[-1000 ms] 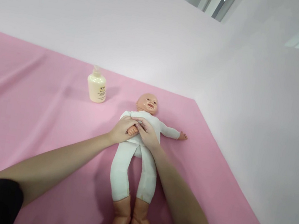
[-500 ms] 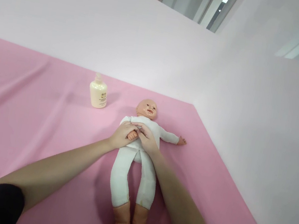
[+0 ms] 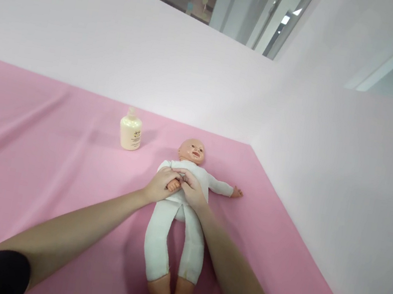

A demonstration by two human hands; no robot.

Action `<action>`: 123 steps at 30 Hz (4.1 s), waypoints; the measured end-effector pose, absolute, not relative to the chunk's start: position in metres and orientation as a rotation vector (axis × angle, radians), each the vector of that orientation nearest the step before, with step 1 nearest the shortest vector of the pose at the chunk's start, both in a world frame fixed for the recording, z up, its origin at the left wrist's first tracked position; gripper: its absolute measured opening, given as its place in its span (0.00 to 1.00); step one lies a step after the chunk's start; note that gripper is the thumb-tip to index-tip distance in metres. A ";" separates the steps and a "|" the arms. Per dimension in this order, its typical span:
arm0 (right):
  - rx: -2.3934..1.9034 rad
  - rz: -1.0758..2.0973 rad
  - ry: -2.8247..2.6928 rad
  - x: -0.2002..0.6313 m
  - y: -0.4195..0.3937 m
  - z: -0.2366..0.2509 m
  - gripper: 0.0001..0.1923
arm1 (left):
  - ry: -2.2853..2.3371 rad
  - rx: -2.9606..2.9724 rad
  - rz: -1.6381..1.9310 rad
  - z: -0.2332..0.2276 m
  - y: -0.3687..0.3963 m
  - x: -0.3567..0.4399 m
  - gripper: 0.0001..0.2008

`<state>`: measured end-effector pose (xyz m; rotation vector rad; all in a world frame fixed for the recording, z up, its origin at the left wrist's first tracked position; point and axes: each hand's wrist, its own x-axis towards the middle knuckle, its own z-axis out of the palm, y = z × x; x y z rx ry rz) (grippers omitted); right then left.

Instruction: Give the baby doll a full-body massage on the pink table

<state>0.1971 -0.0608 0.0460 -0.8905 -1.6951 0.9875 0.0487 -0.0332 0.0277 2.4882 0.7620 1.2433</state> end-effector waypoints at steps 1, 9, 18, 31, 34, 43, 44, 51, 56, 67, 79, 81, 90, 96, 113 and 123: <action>-0.891 0.990 -1.694 0.197 -0.061 0.046 0.23 | 0.767 2.490 1.241 0.027 -0.033 0.049 0.07; -0.898 1.006 -1.671 0.197 -0.060 0.045 0.23 | 0.778 2.496 1.248 0.025 -0.032 0.049 0.08; -0.878 1.005 -1.686 0.198 -0.059 0.041 0.23 | 0.791 2.487 1.255 0.022 -0.031 0.049 0.09; -0.846 1.010 -1.670 0.198 -0.057 0.039 0.23 | 0.761 2.494 1.284 0.022 -0.031 0.049 0.08; -0.854 1.004 -1.674 0.198 -0.057 0.040 0.23 | 0.759 2.495 1.287 0.021 -0.031 0.049 0.09; -0.876 0.981 -1.675 0.197 -0.059 0.041 0.24 | 0.742 2.477 1.301 0.021 -0.031 0.049 0.07; -0.878 0.982 -1.676 0.197 -0.060 0.041 0.24 | 0.744 2.478 1.299 0.021 -0.031 0.049 0.07; -0.885 0.986 -1.682 0.197 -0.059 0.041 0.23 | 0.752 2.462 1.281 0.022 -0.031 0.049 0.08; -0.881 0.995 -1.682 0.198 -0.059 0.042 0.22 | 0.752 2.465 1.265 0.024 -0.032 0.049 0.08; -0.866 0.971 -1.712 0.199 -0.063 0.046 0.20 | 0.780 2.475 1.236 0.026 -0.033 0.049 0.08; -0.903 0.980 -1.753 0.200 -0.064 0.047 0.19 | 0.685 2.476 1.250 0.023 -0.030 0.049 0.08; -0.900 0.966 -1.758 0.200 -0.063 0.047 0.18 | 0.703 2.484 1.247 0.024 -0.030 0.050 0.09; -0.895 0.857 -1.759 0.199 -0.062 0.047 0.13 | 0.805 2.495 1.171 0.026 -0.031 0.050 0.10; -0.886 0.898 -1.766 0.198 -0.066 0.051 0.15 | 0.756 2.475 1.205 0.022 -0.030 0.050 0.11; -0.877 0.818 -1.800 0.199 -0.063 0.049 0.13 | 0.803 2.475 1.177 0.023 -0.030 0.050 0.09; -0.914 0.873 -1.793 0.198 -0.065 0.049 0.20 | 0.698 2.455 1.216 0.019 -0.027 0.049 0.08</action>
